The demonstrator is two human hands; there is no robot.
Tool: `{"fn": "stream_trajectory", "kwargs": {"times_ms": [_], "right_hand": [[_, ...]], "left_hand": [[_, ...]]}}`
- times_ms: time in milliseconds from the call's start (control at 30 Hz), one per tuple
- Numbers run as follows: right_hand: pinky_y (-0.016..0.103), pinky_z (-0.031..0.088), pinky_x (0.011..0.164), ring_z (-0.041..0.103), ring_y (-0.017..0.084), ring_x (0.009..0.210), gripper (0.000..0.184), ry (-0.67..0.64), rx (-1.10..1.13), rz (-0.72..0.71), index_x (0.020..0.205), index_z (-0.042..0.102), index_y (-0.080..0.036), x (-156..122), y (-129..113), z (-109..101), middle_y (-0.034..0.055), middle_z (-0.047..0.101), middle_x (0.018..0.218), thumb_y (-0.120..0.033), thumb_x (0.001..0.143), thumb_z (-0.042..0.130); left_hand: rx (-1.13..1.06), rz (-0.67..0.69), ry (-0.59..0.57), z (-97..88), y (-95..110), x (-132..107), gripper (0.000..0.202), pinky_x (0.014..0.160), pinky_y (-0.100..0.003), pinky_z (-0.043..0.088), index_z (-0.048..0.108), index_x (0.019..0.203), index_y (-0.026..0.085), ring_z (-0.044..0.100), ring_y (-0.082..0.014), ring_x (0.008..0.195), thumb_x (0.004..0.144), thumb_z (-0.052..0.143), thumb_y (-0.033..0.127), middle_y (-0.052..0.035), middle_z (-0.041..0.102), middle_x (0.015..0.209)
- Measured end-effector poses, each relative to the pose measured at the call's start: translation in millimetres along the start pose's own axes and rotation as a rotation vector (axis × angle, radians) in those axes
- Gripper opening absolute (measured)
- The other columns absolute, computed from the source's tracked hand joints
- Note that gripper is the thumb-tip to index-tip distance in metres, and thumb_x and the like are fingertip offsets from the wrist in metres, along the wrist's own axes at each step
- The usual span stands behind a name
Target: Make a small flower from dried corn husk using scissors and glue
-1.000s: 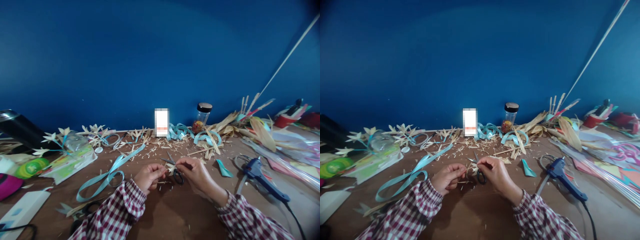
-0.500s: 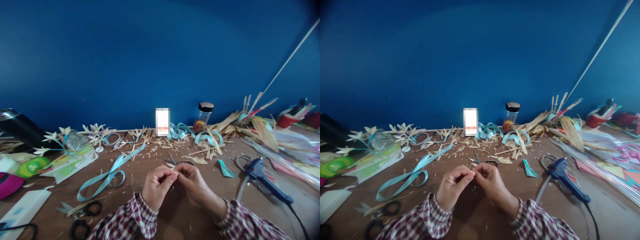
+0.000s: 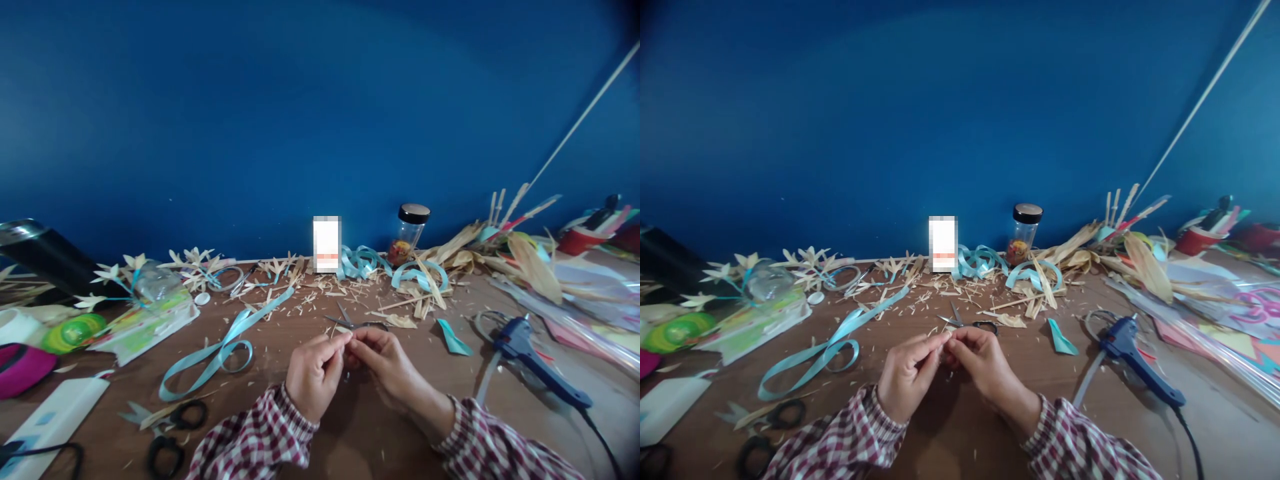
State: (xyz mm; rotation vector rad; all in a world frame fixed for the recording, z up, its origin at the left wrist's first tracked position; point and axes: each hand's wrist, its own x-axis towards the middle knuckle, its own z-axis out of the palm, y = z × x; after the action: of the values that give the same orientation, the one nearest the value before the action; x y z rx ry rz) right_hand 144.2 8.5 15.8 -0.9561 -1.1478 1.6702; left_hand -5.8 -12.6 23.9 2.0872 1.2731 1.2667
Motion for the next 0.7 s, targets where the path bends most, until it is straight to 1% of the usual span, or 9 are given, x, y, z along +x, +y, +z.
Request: {"fn": "stream_trajectory", "kwargs": {"times_ms": [100,167,267,367,533,700], "right_hand": [[0.020,0.037,0.049,0.050,0.009,0.052,0.029,0.009,-0.002,0.041,0.077,0.064,-0.014,-0.8,-2.1,0.3,-0.0002,0.059,0.059,-0.042,0.070,0.067],[0.020,0.036,0.047,0.050,0.009,0.050,0.031,0.036,-0.020,0.049,0.075,0.064,-0.013,-1.5,-2.9,1.3,0.0002,0.060,0.058,-0.044,0.068,0.068],[0.019,0.037,0.047,0.049,0.008,0.049,0.032,0.078,-0.047,0.034,0.070,0.062,-0.013,-2.2,-3.2,3.2,0.0000,0.059,0.056,-0.044,0.068,0.068],[0.018,0.036,0.045,0.048,0.008,0.048,0.032,0.077,-0.059,0.026,0.069,0.061,-0.013,-2.5,-1.8,4.1,-0.0004,0.058,0.054,-0.044,0.069,0.067],[0.017,0.031,0.039,0.043,0.006,0.042,0.033,0.047,-0.047,0.064,0.069,0.059,-0.013,-2.9,2.5,3.3,-0.0021,0.054,0.053,-0.045,0.071,0.065],[0.017,0.035,0.044,0.046,0.007,0.046,0.031,0.011,0.021,0.066,0.070,0.059,-0.013,-3.9,4.1,2.9,-0.0020,0.055,0.055,-0.043,0.071,0.066]], "left_hand": [[0.109,-0.009,-0.032,1.9,-1.0,-3.0,0.032,0.067,-0.025,0.050,0.061,0.111,0.017,0.062,-0.0151,0.070,0.084,0.045,0.013,-0.0066,0.065,0.075],[0.154,-0.024,-0.060,3.3,-0.6,-4.7,0.035,0.067,-0.026,0.051,0.059,0.115,0.018,0.062,-0.0156,0.071,0.084,0.043,0.013,-0.0069,0.065,0.078],[0.152,-0.035,-0.074,5.2,1.3,-5.6,0.036,0.076,-0.027,0.050,0.056,0.117,0.017,0.062,-0.0164,0.081,0.085,0.042,0.013,-0.0082,0.066,0.087],[0.127,-0.038,-0.054,5.8,2.6,-4.6,0.033,0.080,-0.026,0.049,0.058,0.114,0.016,0.062,-0.0159,0.086,0.085,0.042,0.013,-0.0084,0.067,0.093],[0.137,-0.040,-0.042,4.7,2.3,-4.0,0.029,0.075,-0.026,0.051,0.060,0.109,0.019,0.063,-0.0153,0.082,0.085,0.045,0.015,-0.0065,0.068,0.092],[0.115,-0.034,0.006,4.8,6.2,-5.8,0.024,0.071,-0.024,0.051,0.062,0.101,0.020,0.064,-0.0145,0.079,0.083,0.047,0.013,-0.0045,0.069,0.088]]}}
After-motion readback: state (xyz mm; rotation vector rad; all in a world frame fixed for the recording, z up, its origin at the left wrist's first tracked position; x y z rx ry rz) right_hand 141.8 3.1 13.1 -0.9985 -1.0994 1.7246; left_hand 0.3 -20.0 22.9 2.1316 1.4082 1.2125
